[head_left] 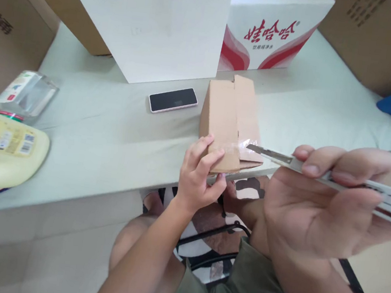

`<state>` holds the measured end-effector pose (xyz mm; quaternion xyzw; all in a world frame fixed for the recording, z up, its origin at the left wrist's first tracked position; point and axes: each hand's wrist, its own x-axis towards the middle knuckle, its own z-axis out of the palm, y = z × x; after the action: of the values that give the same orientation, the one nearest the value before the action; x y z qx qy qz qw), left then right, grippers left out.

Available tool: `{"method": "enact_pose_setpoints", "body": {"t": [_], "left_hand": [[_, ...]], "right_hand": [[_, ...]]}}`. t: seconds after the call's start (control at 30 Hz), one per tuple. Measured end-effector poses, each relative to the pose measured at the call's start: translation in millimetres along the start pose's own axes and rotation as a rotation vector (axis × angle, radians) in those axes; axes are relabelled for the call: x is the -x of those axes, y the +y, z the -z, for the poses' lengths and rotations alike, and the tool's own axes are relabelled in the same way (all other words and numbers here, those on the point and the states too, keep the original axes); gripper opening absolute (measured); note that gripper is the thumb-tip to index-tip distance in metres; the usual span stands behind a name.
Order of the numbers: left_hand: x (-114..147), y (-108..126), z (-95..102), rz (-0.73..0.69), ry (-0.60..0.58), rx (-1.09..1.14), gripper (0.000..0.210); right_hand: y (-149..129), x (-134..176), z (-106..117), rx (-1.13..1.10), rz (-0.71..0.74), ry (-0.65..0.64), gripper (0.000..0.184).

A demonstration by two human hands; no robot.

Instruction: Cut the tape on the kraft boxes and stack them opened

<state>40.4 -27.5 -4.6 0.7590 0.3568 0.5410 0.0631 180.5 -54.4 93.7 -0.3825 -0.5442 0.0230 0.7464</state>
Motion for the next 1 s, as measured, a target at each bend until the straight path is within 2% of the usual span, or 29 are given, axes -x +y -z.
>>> {"method": "enact_pose_setpoints", "body": {"t": [0.1,0.2,0.43,0.57,0.7,0.93,1.0], "left_hand": [[-1.0,0.4,0.5,-0.01,-0.017,0.001,0.048],[-1.7,0.5,1.0,-0.01,-0.027,-0.011,0.047],[-1.6,1.3,-1.1,-0.026,-0.025,0.024,0.047],[0.0,0.8,-2.2,-0.006,-0.027,0.034,0.047],[0.7,0.2,-1.7,-0.005,-0.025,0.029,0.046],[2.3,0.1,-3.0,0.016,0.002,0.021,0.047],[2.8,-0.9,-4.7,0.027,0.022,0.011,0.047]], "right_hand": [[1.3,2.0,-2.6,0.01,0.007,-0.035,0.016],[3.5,4.1,-2.8,0.043,0.003,-0.015,0.02],[5.4,3.3,-3.3,-0.007,-0.005,0.012,0.016],[7.6,5.2,-2.6,-0.012,-0.008,-0.047,0.014],[5.7,7.6,-6.6,-0.02,0.038,-0.036,0.016],[-4.7,19.6,-15.2,0.084,-0.032,-0.077,0.017],[-9.8,24.9,-9.3,0.113,-0.042,-0.158,0.021]]}}
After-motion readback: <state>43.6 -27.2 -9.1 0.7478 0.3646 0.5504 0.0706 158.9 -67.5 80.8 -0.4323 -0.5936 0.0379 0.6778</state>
